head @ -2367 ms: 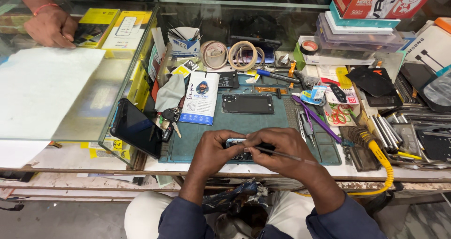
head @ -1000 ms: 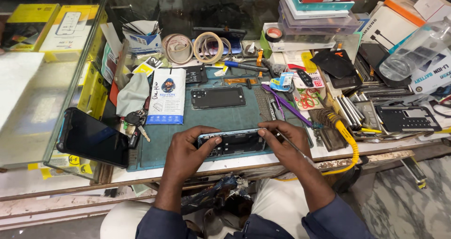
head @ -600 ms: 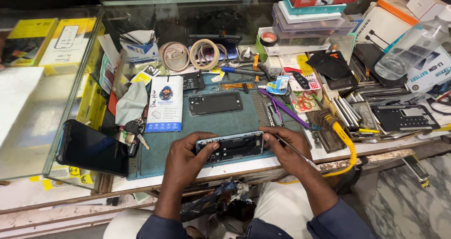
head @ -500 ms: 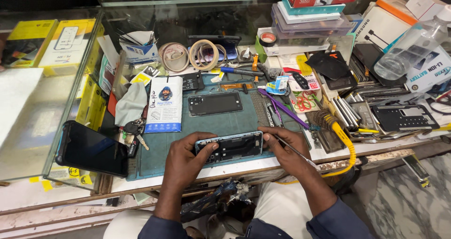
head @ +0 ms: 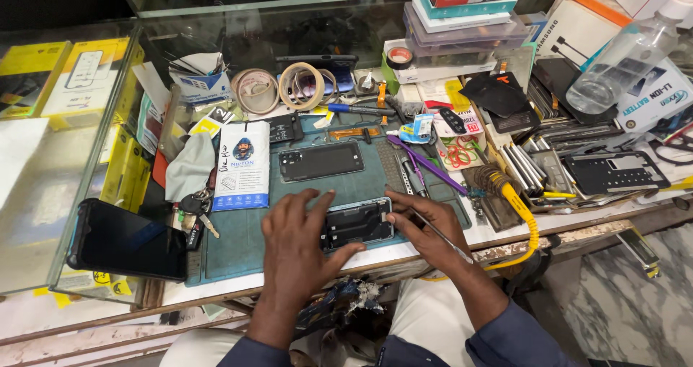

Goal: The person uses a metal tool to pry and adjust components inside a disassembled smartphone. They manipulate the internal frame and battery area, then pick up a separate back glass panel to align it with the device before placing it back down.

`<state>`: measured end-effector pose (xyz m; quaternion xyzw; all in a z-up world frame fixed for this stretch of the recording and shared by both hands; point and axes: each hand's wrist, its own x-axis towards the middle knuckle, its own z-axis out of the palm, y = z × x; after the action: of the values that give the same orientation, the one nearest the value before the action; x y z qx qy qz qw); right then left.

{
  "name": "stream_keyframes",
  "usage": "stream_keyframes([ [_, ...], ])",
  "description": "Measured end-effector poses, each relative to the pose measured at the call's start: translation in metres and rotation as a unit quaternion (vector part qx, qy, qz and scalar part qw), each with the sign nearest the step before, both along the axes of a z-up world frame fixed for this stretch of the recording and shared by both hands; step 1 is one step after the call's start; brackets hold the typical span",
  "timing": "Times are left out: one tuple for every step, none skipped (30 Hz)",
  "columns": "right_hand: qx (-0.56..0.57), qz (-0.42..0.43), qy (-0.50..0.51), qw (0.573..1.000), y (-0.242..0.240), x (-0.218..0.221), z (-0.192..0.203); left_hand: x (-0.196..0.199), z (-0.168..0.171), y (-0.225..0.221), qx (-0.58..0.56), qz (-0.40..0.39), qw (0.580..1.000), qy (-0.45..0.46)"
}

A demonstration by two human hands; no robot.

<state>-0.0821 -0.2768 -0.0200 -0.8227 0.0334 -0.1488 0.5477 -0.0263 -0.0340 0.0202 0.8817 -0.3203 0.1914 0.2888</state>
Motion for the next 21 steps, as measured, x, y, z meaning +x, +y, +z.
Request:
stream_keyframes([
  [0.004, -0.002, 0.008, 1.0, 0.0, 0.0, -0.001, -0.001, 0.001, -0.003, 0.011, 0.006, 1.0, -0.016],
  [0.008, -0.004, 0.017, 1.0, 0.0, 0.001, 0.0, -0.002, 0.001, -0.006, 0.022, 0.012, 0.999, -0.031],
  [0.011, -0.005, 0.025, 1.0, 0.0, 0.001, 0.0, -0.002, 0.002, -0.01, 0.032, 0.019, 0.998, -0.047],
  [0.003, -0.007, 0.02, 1.0, 0.0, 0.001, 0.0, -0.002, 0.003, -0.014, 0.038, 0.011, 0.998, -0.046],
  [-0.006, -0.008, 0.016, 1.0, 0.0, 0.0, 0.001, -0.002, 0.004, -0.02, 0.043, 0.003, 0.998, -0.044],
  [-0.014, -0.01, 0.01, 1.0, 0.001, 0.0, 0.002, -0.003, 0.005, -0.024, 0.05, -0.006, 0.998, -0.044],
  [-0.015, 0.002, -0.001, 1.0, 0.001, 0.0, 0.003, -0.003, 0.005, -0.029, 0.048, -0.017, 0.998, -0.028],
  [-0.014, 0.014, -0.013, 1.0, 0.001, -0.001, 0.005, -0.003, 0.005, -0.034, 0.047, -0.028, 0.998, -0.012],
  [-0.014, 0.027, -0.025, 0.999, 0.001, -0.002, 0.006, -0.003, 0.004, -0.037, 0.045, -0.039, 0.998, 0.003],
  [-0.045, 0.018, -0.02, 0.999, 0.0, -0.002, 0.007, -0.002, 0.003, -0.038, 0.043, -0.04, 0.998, 0.009],
  [-0.076, 0.01, -0.016, 0.997, 0.0, -0.001, 0.008, -0.001, 0.002, -0.039, 0.04, -0.041, 0.998, 0.014],
  [-0.106, 0.001, -0.008, 0.994, 0.0, -0.002, 0.008, -0.002, 0.0, -0.04, 0.038, -0.042, 0.998, 0.022],
  [-0.086, -0.006, -0.005, 0.996, 0.0, -0.003, 0.008, -0.002, -0.002, -0.04, 0.035, -0.044, 0.998, 0.018],
  [-0.065, -0.011, -0.003, 0.998, 0.001, -0.002, 0.008, -0.001, -0.002, -0.04, 0.032, -0.043, 0.998, 0.012],
  [-0.044, -0.017, -0.002, 0.999, 0.002, -0.001, 0.007, -0.001, -0.003, -0.039, 0.029, -0.043, 0.999, 0.007],
  [-0.028, -0.026, -0.007, 0.999, 0.002, -0.002, 0.006, 0.0, -0.002, -0.038, 0.036, -0.043, 0.998, 0.016],
  [-0.011, -0.036, -0.011, 0.999, 0.002, -0.004, 0.005, 0.0, -0.002, -0.038, 0.043, -0.043, 0.998, 0.026],
  [0.006, -0.046, -0.015, 0.999, 0.001, -0.006, 0.004, 0.0, -0.002, -0.038, 0.05, -0.043, 0.997, 0.035],
  [0.025, -0.028, -0.03, 0.999, -0.002, -0.008, 0.003, 0.0, -0.001, -0.038, 0.055, -0.036, 0.997, 0.035],
  [0.043, -0.012, -0.045, 0.998, -0.006, -0.011, 0.002, -0.001, -0.002, -0.039, 0.06, -0.032, 0.997, 0.035],
  [0.061, 0.003, -0.059, 0.996, -0.008, -0.012, 0.001, -0.001, -0.003, -0.04, 0.066, -0.028, 0.997, 0.035],
])
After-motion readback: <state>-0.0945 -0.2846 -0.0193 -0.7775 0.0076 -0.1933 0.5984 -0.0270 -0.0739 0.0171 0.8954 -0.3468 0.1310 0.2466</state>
